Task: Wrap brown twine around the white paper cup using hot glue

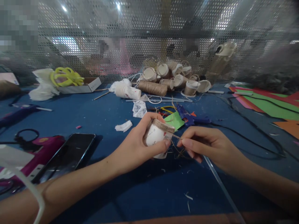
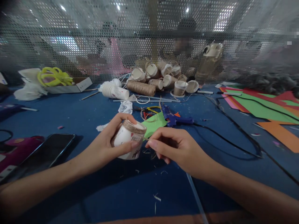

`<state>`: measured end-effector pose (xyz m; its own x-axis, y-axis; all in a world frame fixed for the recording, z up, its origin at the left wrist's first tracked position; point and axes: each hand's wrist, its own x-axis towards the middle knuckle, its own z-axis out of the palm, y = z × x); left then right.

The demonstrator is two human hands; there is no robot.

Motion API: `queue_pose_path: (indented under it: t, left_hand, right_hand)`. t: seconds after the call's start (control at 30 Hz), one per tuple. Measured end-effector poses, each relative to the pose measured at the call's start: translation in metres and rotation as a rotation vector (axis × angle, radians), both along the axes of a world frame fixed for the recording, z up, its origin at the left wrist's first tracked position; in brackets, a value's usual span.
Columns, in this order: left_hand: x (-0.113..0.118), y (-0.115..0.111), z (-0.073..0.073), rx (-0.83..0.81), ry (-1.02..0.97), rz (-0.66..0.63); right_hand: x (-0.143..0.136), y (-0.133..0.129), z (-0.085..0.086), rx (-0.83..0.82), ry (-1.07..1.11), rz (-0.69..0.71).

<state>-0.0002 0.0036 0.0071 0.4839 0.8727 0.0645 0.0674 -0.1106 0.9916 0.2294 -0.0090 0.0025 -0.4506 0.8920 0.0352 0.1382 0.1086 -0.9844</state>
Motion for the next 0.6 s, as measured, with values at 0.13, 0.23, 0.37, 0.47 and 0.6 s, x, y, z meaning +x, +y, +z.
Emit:
queue_pose_path:
  t: [0.13,0.23,0.37,0.47,0.6]
  left_hand:
    - [-0.0013,-0.0005,-0.0017,-0.065,-0.023,-0.03]
    - [-0.0018,-0.0007,-0.0017,-0.107,-0.058,-0.059]
    - [-0.0011,-0.0008,-0.0012,-0.146,-0.097,-0.083]
    - [-0.0009,-0.0014,-0.0015,-0.173,-0.126,-0.097]
    - [-0.0018,-0.0025,-0.0024,-0.196,-0.154,-0.125]
  right_hand:
    - [0.0,-0.0001,-0.0013,0.011,-0.013,-0.003]
    - [0.0002,-0.0003,-0.0016,0.005,-0.011,-0.005]
    - [0.0014,-0.0002,-0.0016,0.003,0.001,0.01]
    - [0.0014,-0.0002,-0.0018,0.002,0.01,0.017]
    - [0.0007,-0.0004,-0.0021,0.0,0.012,0.029]
